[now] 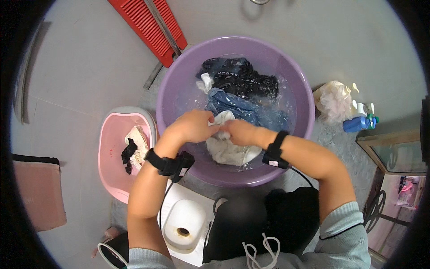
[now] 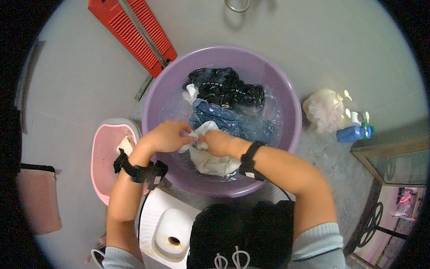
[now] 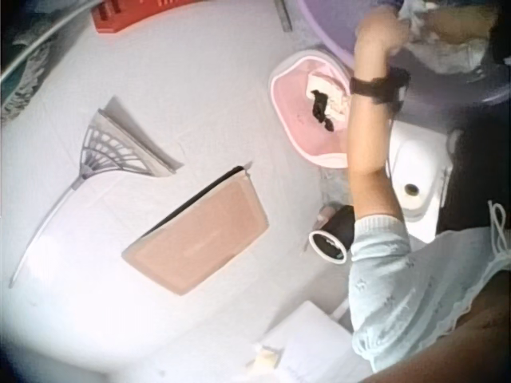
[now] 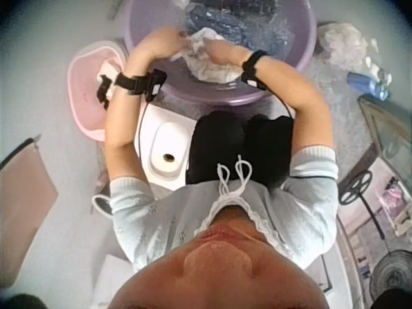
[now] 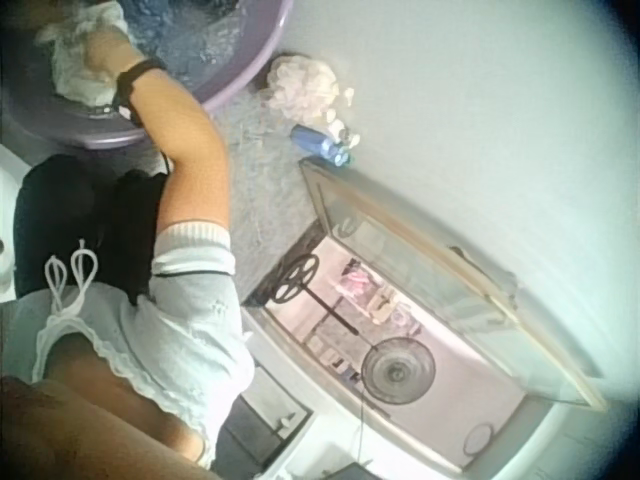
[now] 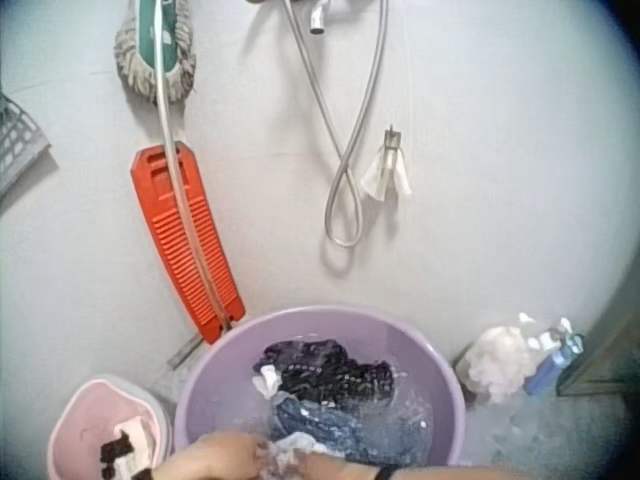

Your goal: The person washes clothes by hand in a large basin, scrubbing individual items with soap and water, and then wringing them out.

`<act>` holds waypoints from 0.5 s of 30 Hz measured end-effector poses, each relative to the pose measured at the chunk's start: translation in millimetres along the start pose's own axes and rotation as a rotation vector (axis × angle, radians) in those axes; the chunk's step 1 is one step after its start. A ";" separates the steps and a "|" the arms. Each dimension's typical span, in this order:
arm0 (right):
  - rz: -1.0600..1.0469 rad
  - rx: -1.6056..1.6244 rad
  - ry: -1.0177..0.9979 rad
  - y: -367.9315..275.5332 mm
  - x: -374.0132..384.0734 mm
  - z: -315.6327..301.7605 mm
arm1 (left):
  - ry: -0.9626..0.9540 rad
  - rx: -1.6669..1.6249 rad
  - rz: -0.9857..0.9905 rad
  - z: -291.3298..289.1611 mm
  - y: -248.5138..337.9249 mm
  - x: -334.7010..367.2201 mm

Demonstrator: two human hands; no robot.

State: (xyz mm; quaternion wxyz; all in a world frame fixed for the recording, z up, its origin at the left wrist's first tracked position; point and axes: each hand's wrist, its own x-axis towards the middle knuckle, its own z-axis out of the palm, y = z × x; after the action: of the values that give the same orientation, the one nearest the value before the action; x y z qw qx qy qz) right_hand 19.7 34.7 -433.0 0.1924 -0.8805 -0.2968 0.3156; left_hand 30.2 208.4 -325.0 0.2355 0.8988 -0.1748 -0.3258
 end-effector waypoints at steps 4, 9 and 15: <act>0.013 -0.319 -0.158 23.7 5.1 61.7 | 0.046 0.087 -0.135 13.7 -20.0 11.9; 0.190 -0.428 -0.383 21.6 7.9 56.8 | 0.018 0.073 -0.200 15.3 -28.7 -0.9; 0.118 0.191 -0.230 40.4 -16.0 7.8 | -0.004 -0.049 -0.146 22.5 -34.6 -5.5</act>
State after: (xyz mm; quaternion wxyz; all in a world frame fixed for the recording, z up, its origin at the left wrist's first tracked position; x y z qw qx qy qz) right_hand 20.7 -4.8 -452.9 0.2215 -0.8322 -0.2334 0.4517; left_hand 16.8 232.6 -356.1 0.2325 0.9025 -0.1011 -0.3481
